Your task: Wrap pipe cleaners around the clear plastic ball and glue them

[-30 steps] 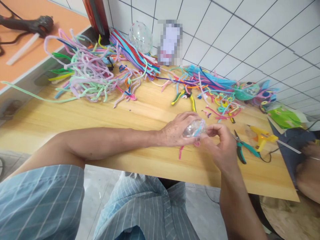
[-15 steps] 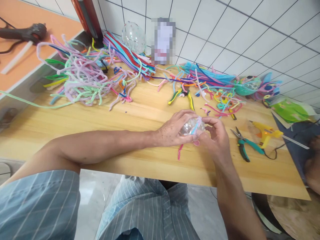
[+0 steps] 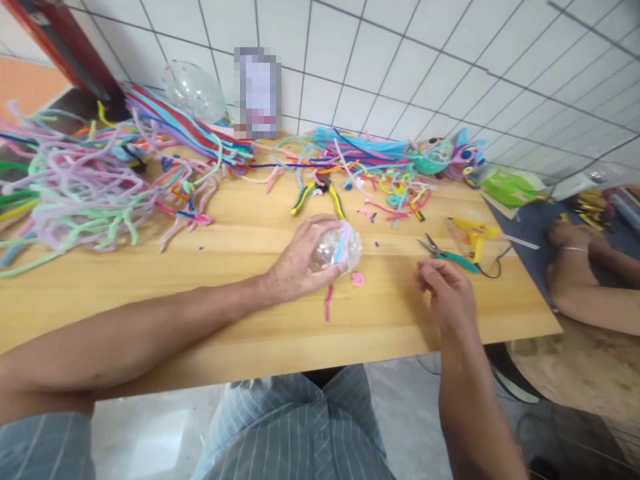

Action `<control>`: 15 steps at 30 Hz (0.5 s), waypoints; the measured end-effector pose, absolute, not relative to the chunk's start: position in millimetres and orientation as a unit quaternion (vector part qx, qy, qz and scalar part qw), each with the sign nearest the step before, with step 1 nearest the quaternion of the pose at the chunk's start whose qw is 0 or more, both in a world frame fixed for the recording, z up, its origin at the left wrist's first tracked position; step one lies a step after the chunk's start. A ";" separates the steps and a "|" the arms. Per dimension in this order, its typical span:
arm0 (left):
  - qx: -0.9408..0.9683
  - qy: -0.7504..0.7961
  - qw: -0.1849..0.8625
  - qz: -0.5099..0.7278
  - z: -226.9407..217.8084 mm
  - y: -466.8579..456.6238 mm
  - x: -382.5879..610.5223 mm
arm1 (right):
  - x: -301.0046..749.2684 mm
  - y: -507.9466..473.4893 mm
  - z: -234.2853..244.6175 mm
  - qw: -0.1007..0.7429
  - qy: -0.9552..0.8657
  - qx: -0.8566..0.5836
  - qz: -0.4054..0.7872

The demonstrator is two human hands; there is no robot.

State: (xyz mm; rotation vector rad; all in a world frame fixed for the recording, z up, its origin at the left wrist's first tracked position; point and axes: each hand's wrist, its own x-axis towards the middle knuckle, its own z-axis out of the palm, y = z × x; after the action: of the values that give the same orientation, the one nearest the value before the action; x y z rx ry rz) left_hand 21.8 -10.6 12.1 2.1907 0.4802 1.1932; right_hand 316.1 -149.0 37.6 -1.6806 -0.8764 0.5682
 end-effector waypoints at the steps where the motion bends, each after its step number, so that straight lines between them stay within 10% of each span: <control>1: 0.824 0.187 0.295 0.445 12.7 -9.8 21.0 | 328.1 -155.5 37.6 0.556 -0.357 -0.719 0.219; 15: 0.823 0.185 0.316 0.435 9.4 -7.2 23.2 | 480.6 -103.8 59.7 0.356 -0.319 -0.878 0.025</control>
State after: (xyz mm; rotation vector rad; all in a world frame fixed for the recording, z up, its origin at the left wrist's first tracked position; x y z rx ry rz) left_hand 23.2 -7.2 9.4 2.1668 0.4873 1.1451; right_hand 480.6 -103.8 59.7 -2.2684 -0.8234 0.0658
